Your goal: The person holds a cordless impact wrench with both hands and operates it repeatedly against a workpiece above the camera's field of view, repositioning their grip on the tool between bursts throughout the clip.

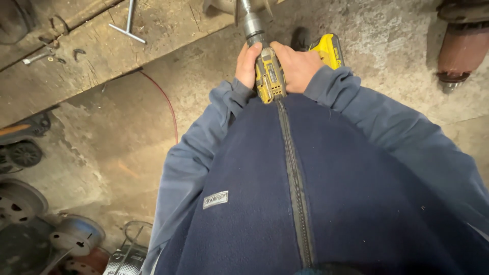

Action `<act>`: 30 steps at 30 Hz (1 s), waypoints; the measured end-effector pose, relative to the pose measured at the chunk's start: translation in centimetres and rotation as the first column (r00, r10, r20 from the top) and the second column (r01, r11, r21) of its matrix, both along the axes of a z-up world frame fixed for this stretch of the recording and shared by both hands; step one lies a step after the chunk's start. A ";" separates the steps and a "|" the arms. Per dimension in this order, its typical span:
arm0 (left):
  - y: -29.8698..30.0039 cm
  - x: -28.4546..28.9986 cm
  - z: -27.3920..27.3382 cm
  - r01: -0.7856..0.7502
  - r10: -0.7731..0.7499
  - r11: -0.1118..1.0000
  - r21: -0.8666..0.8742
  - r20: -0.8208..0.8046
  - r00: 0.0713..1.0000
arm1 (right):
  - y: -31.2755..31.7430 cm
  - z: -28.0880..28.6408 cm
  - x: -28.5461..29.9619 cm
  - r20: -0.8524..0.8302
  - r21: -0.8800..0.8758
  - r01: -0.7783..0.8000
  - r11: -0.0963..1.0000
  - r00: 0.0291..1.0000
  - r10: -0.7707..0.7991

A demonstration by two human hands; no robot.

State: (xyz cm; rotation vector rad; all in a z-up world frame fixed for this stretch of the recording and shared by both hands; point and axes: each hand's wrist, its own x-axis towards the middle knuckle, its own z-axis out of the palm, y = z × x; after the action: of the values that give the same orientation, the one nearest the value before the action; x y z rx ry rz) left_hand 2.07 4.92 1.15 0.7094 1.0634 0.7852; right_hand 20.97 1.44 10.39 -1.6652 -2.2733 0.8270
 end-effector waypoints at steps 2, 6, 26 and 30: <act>0.5 0.2 -1.0 -0.004 0.004 1.000 0.011 0.022 1.000 | 0.4 -0.2 0.4 0.007 0.023 0.000 1.000 1.000 0.000; 1.1 0.6 -0.9 -0.034 0.036 0.999 -0.039 0.059 0.998 | 1.6 1.3 0.4 -0.046 -0.077 0.014 0.997 0.999 -0.018; 3.3 0.8 -1.3 -0.047 0.051 0.998 -0.046 0.087 0.995 | 3.9 0.6 0.5 0.002 -0.061 -0.005 0.998 1.000 0.005; 2.5 1.4 -2.4 -0.026 0.027 1.000 -0.016 0.068 0.997 | 2.8 0.8 0.9 0.021 0.005 0.003 1.000 1.000 -0.003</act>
State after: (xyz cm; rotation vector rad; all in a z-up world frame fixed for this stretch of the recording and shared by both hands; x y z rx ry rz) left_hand 3.43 7.44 -1.21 0.6523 1.0181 0.8173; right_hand 21.86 4.19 11.20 -1.6823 -2.2841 0.8066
